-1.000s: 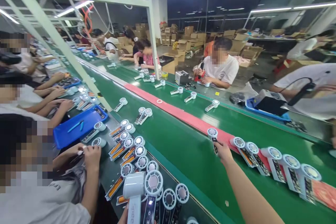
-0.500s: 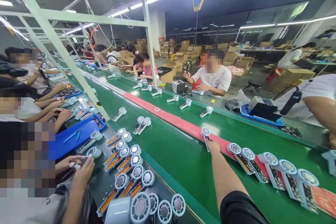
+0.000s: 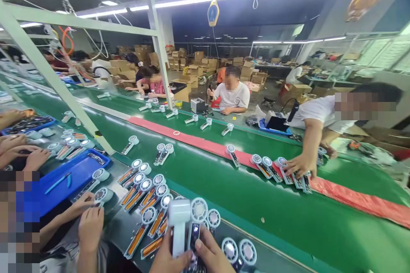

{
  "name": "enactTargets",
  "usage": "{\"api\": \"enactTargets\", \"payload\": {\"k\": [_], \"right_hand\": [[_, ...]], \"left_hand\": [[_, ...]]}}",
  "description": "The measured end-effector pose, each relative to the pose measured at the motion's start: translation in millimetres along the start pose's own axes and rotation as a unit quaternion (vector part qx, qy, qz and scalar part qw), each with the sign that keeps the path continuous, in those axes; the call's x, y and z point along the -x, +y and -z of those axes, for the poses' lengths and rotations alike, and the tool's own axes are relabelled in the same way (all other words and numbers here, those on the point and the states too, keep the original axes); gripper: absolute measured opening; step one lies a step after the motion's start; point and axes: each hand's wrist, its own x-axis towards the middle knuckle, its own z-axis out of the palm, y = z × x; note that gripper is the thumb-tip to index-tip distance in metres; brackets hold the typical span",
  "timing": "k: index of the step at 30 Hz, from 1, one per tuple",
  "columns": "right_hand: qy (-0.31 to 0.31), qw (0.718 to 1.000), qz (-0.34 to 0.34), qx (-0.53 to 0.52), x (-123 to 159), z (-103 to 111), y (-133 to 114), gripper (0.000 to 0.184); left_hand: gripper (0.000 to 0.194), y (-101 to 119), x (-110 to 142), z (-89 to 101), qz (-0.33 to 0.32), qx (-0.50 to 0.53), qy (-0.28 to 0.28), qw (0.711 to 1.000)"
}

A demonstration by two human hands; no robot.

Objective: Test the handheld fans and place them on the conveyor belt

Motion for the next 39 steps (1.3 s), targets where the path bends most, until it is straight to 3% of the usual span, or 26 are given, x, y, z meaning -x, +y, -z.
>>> {"api": "enactTargets", "payload": {"k": [3,7,11,15,20,25,31,39], "right_hand": [[0.079,0.996,-0.022,-0.019,12,-33,-22,0.069],[0.180,0.983,-0.006,-0.034,21,-50,-52,0.068],[0.243,0.970,0.033,-0.005,42,-52,-61,0.062],[0.290,0.953,0.082,0.012,63,-55,-68,0.055],[0.270,0.954,0.130,-0.021,78,-66,-85,0.054],[0.166,0.969,0.177,0.036,88,-73,-106,0.050],[0.140,0.971,0.187,0.060,110,-50,-115,0.055],[0.146,0.978,0.149,0.016,137,-20,-112,0.056]], "left_hand": [[0.066,6,-2,-7.2,-0.039,-0.067,-0.066,0.995],[0.064,28,5,-3.0,-0.102,-0.098,-0.141,0.980],[0.054,50,11,14.0,-0.039,-0.009,-0.216,0.976],[0.038,69,12,29.2,0.020,0.071,-0.219,0.973],[0.044,86,20,24.8,0.016,0.158,-0.212,0.964],[0.055,85,37,0.2,-0.048,0.167,-0.228,0.958],[0.062,73,61,-30.7,-0.049,0.169,-0.218,0.960],[0.053,63,87,-57.4,0.000,0.189,-0.197,0.962]]}}
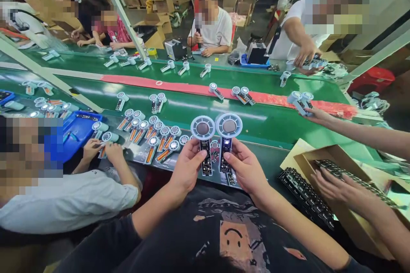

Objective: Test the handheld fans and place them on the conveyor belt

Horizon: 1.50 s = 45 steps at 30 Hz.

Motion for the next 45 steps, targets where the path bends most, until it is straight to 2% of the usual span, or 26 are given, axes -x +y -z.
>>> {"api": "enactTargets", "payload": {"k": [7,15,24,29,33,45], "right_hand": [[-0.035,0.999,-0.037,0.006,8,15,-1,0.055],[-0.042,0.997,-0.063,0.016,12,13,3,0.059],[-0.058,0.996,-0.030,0.062,8,-19,5,0.056],[-0.012,0.998,-0.034,0.054,3,-38,17,0.053],[-0.003,0.997,-0.011,0.080,-1,-54,25,0.051],[0.073,0.994,0.008,0.076,-1,-84,45,0.053]], "left_hand": [[0.050,-17,10,-4.3,-0.017,-0.005,0.055,0.998],[0.053,-10,22,-0.5,-0.022,0.006,0.080,0.997],[0.043,10,18,25.5,-0.027,0.013,0.050,0.998],[0.041,25,12,45.2,-0.020,0.010,0.048,0.999],[0.038,35,6,60.6,-0.014,0.003,0.047,0.999],[0.038,52,-17,89.1,0.026,-0.020,-0.025,0.999]]}}
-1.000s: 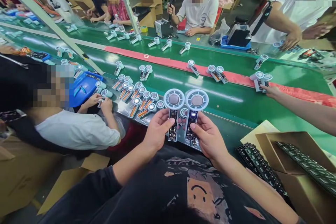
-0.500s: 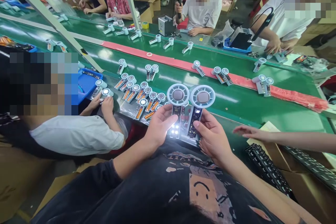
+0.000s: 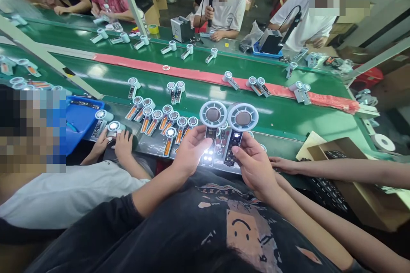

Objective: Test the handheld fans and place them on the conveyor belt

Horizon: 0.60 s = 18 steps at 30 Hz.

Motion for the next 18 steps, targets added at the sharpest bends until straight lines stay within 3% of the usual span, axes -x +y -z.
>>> {"api": "enactTargets", "payload": {"k": [5,12,18], "right_hand": [[0.022,1.000,0.012,0.004,1,-6,-1,0.045],[0.033,0.999,0.026,-0.002,4,-13,-12,0.036],[0.048,0.998,0.026,-0.013,3,-16,-13,0.040]], "left_hand": [[0.040,3,-5,5.2,-0.001,-0.011,-0.031,0.999],[0.051,-5,-16,12.3,-0.026,-0.018,-0.153,0.988],[0.050,-10,-22,14.7,-0.027,-0.029,-0.168,0.985]]}}
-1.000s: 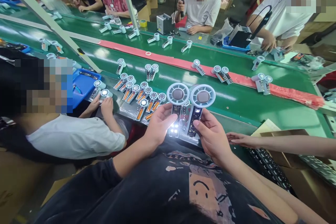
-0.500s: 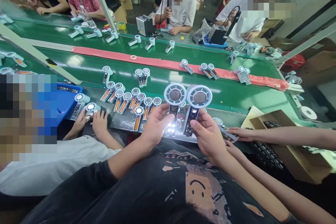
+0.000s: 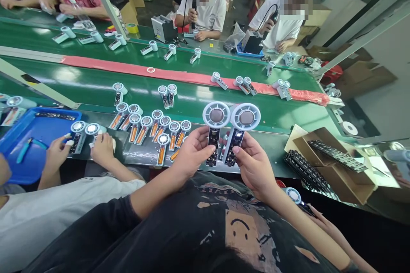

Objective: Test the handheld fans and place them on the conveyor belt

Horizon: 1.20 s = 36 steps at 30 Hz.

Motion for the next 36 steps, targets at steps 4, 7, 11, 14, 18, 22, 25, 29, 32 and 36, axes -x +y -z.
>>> {"api": "enactTargets", "payload": {"k": [4,7,11,14,18,22,25,29,32,36], "right_hand": [[0.001,1.000,-0.005,-0.007,-1,-2,0,0.039],[0.007,1.000,-0.010,-0.019,-1,-3,1,0.040],[0.016,0.999,-0.018,-0.025,0,-4,3,0.041],[0.012,0.999,-0.020,-0.038,2,-5,2,0.040],[0.005,0.999,-0.027,-0.040,3,-5,0,0.037],[0.006,0.999,-0.022,-0.039,4,-5,0,0.037],[0.011,0.999,-0.021,-0.043,6,-4,0,0.039],[0.013,0.999,-0.026,-0.040,9,-3,-2,0.042],[0.016,0.999,-0.020,-0.034,9,-4,-5,0.040],[0.013,1.000,-0.017,-0.021,9,-5,-6,0.040]], "left_hand": [[0.050,0,0,0.3,0.001,0.001,0.004,1.000],[0.052,-1,0,0.5,-0.009,0.002,0.012,1.000],[0.054,-2,1,0.4,-0.011,0.005,0.013,1.000],[0.054,0,2,-0.3,-0.006,0.015,0.002,1.000],[0.054,1,4,-1.0,-0.007,0.016,-0.002,1.000],[0.054,1,4,-1.1,-0.005,0.008,-0.002,1.000],[0.054,2,5,-2.2,0.005,0.008,0.001,1.000],[0.057,3,5,-4.5,0.012,0.015,0.008,1.000],[0.057,3,4,-5.0,0.010,0.018,0.010,1.000],[0.055,2,4,-3.9,0.012,0.018,0.004,1.000]]}}
